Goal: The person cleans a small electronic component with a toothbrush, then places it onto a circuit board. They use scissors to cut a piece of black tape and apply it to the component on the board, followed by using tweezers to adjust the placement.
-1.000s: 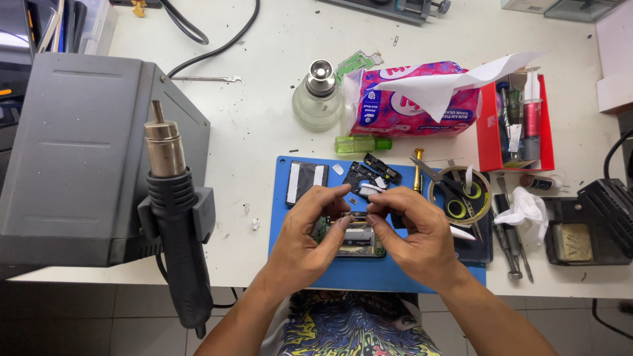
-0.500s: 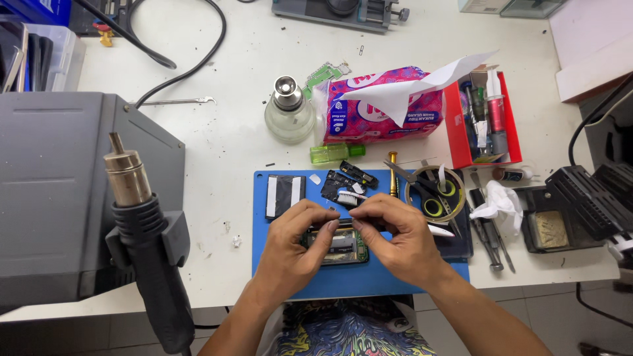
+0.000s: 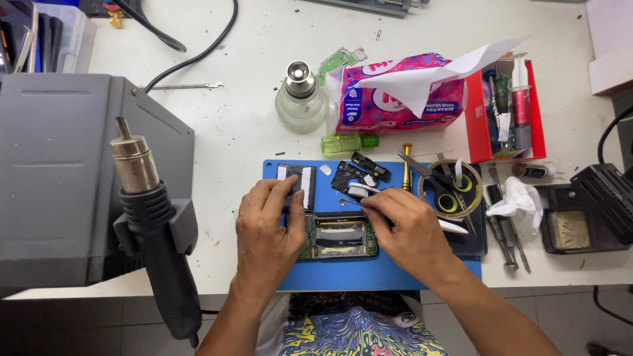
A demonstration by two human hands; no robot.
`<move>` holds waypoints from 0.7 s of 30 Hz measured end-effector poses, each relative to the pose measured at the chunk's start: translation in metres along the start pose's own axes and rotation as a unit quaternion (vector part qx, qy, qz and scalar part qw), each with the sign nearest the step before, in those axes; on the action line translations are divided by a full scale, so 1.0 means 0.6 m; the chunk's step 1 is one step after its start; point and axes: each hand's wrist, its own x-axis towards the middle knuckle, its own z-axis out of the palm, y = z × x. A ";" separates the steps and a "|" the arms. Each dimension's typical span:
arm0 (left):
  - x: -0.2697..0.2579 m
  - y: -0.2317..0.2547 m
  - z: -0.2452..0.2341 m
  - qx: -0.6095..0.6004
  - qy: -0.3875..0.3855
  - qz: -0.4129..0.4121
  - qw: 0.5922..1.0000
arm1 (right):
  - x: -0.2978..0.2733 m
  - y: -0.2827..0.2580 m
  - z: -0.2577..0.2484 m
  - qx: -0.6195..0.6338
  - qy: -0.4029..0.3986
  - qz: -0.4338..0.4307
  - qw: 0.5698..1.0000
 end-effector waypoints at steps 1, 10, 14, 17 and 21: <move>-0.002 0.000 0.005 -0.002 -0.002 0.000 1.000 | 0.000 -0.001 -0.001 -0.001 0.000 0.002 1.000; -0.005 0.006 0.037 0.021 -0.046 0.029 0.998 | -0.018 0.008 -0.019 -0.097 -0.007 -0.016 0.995; -0.002 0.012 0.044 0.024 -0.056 0.027 0.998 | -0.032 0.021 -0.046 -0.118 0.019 0.003 0.993; 0.000 0.021 0.050 0.022 -0.061 0.030 0.997 | -0.036 0.022 -0.060 -0.153 0.029 0.000 0.988; 0.002 0.027 0.059 0.035 -0.069 0.046 0.996 | -0.039 0.031 -0.050 -0.215 0.018 -0.019 0.976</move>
